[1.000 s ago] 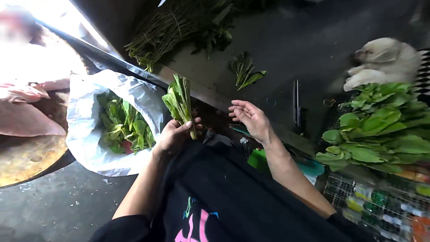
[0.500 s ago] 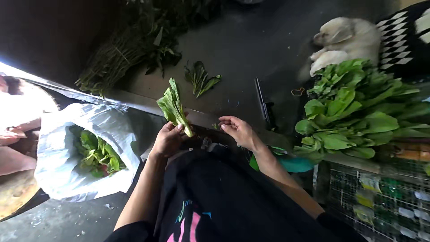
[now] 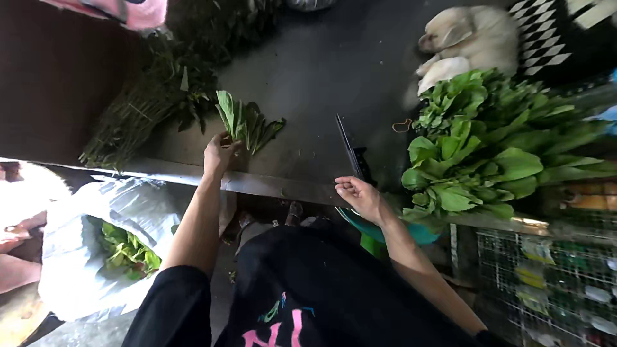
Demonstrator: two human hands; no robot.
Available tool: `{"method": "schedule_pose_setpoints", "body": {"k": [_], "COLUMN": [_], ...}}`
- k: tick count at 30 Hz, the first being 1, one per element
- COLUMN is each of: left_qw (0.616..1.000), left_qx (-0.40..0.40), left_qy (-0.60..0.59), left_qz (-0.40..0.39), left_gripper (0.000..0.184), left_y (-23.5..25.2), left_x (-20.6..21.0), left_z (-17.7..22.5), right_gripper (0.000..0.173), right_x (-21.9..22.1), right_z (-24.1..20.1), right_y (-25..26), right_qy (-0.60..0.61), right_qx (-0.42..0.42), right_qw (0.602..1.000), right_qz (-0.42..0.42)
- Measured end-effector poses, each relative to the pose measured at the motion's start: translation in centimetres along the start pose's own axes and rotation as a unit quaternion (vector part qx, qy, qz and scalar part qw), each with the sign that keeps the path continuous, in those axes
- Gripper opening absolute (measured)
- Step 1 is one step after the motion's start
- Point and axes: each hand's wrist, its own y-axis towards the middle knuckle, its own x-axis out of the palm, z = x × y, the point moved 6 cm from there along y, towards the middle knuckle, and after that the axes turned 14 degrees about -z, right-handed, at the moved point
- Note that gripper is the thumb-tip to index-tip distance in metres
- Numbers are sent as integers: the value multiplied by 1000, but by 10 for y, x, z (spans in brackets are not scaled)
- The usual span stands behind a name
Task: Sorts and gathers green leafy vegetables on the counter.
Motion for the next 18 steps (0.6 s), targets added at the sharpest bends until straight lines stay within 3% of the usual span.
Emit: {"method": "schedule_pose_setpoints", "body": {"k": [4,8,12,18], "left_qw": [994,989,981,973], "left_qx": [-50,-34,-64,-113], "left_qy": [92,131,167,194], "left_qz": [15,54,70,47], "left_gripper": [67,71,56,49], "left_y": [17,21,31,49], "left_x": [22,45,54,38], "left_z": [9,20,26,25], "right_gripper": [38,38,38,39], "right_x": [-2,-4,-8,-21], "right_z": [17,35,41,30], "right_y": [-12,-19,-17,-5], "right_qy": [10,24,23,13], "right_qx": [9,34,41,39], "right_qw": [1000,999,999,999], "right_qz": [9,26,23,25]}}
